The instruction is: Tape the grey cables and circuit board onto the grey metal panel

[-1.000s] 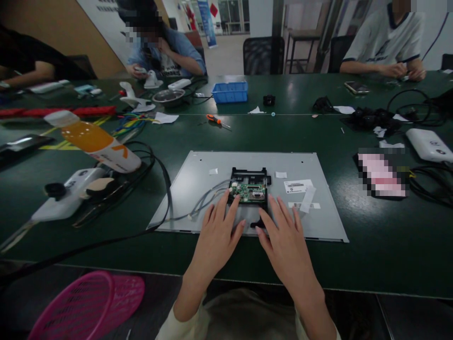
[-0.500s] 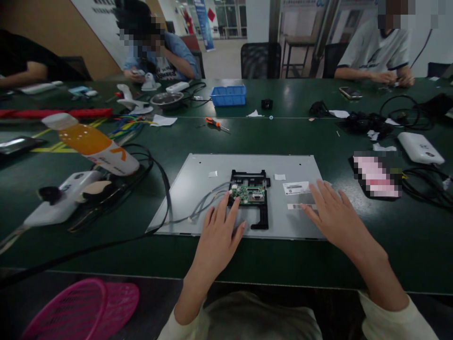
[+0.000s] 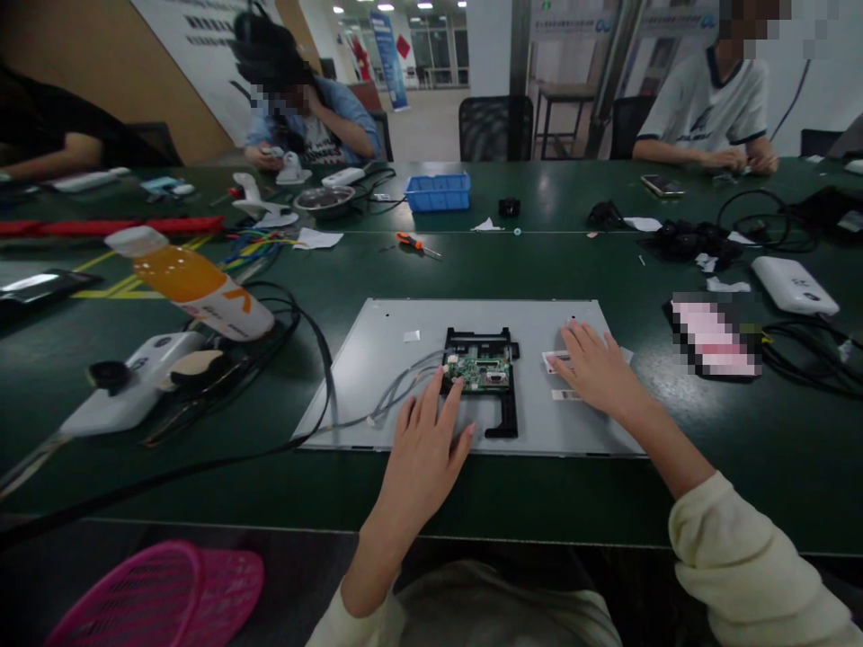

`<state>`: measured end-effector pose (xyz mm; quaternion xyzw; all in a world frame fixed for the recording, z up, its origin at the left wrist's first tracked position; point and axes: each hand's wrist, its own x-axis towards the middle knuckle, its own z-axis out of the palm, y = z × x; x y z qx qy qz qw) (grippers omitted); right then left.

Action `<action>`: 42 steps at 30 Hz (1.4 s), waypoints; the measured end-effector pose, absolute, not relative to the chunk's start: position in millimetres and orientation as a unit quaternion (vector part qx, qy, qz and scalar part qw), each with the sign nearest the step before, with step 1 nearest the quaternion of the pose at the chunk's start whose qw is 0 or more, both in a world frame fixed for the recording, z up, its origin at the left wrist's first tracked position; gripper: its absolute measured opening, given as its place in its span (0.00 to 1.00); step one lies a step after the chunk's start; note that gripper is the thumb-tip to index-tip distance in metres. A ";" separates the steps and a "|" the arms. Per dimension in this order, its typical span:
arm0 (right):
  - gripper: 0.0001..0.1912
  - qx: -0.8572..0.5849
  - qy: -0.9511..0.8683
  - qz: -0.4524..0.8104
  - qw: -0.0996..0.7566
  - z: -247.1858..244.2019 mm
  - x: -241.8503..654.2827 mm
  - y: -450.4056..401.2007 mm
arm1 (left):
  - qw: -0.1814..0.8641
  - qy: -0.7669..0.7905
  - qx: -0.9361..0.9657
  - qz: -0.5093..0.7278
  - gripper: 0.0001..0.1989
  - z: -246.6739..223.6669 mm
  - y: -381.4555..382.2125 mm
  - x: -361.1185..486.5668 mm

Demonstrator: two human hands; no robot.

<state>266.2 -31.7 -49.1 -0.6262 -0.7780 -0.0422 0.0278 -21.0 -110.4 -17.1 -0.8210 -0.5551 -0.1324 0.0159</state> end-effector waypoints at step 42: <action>0.33 -0.648 -0.750 -0.032 0.123 -75.6 293.2 -9.9 | -0.257 -0.455 -0.819 -0.235 0.08 -8.2 82.5 -124.6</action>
